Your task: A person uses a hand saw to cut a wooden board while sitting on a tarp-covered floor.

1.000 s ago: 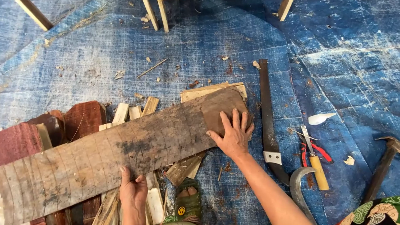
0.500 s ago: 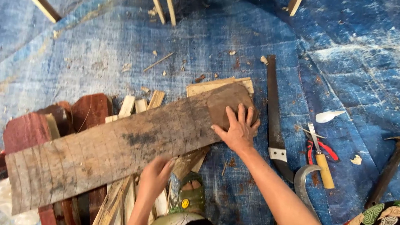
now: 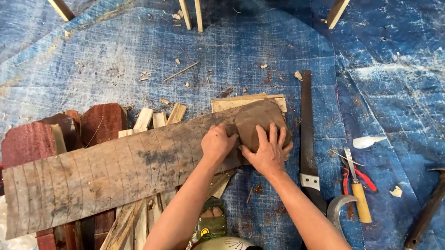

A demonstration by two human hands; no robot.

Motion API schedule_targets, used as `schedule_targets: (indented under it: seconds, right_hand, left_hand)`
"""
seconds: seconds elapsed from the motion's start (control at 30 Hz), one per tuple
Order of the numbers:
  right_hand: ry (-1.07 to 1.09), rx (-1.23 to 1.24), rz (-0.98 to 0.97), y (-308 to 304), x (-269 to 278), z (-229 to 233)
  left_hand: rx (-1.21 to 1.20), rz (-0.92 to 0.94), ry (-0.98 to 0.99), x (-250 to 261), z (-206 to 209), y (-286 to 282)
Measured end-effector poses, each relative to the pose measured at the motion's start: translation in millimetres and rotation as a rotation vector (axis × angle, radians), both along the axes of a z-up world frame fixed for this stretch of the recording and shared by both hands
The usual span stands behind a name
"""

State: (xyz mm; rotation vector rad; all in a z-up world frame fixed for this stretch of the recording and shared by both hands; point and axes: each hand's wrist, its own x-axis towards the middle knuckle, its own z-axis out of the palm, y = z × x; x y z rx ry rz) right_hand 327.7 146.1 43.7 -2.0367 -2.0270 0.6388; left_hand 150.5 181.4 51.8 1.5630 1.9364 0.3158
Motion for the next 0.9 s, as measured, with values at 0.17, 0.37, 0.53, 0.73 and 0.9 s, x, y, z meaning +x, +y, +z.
schedule_targets:
  seconds: [0.17, 0.37, 0.53, 0.73, 0.9]
  right_hand:
    - [0.055, 0.057, -0.112, 0, 0, -6]
    - [0.17, 0.122, -0.256, -65, 27, 56]
    - [0.064, 0.294, -0.155, -177, 54, -15]
    - [-0.101, -0.225, 0.103, -248, 71, -76]
    - [-0.453, -0.072, 0.051, -252, 128, -161]
  left_hand:
    - [-0.087, -0.005, 0.011, 2, -5, 11]
    - [-0.105, 0.027, 0.001, 7, 13, 6]
    - [-0.071, 0.046, 0.04, 8, -8, 4]
    - [-0.027, 0.066, 0.058, 7, -25, 2]
    - [-0.029, 0.059, 0.098, 7, -29, 0]
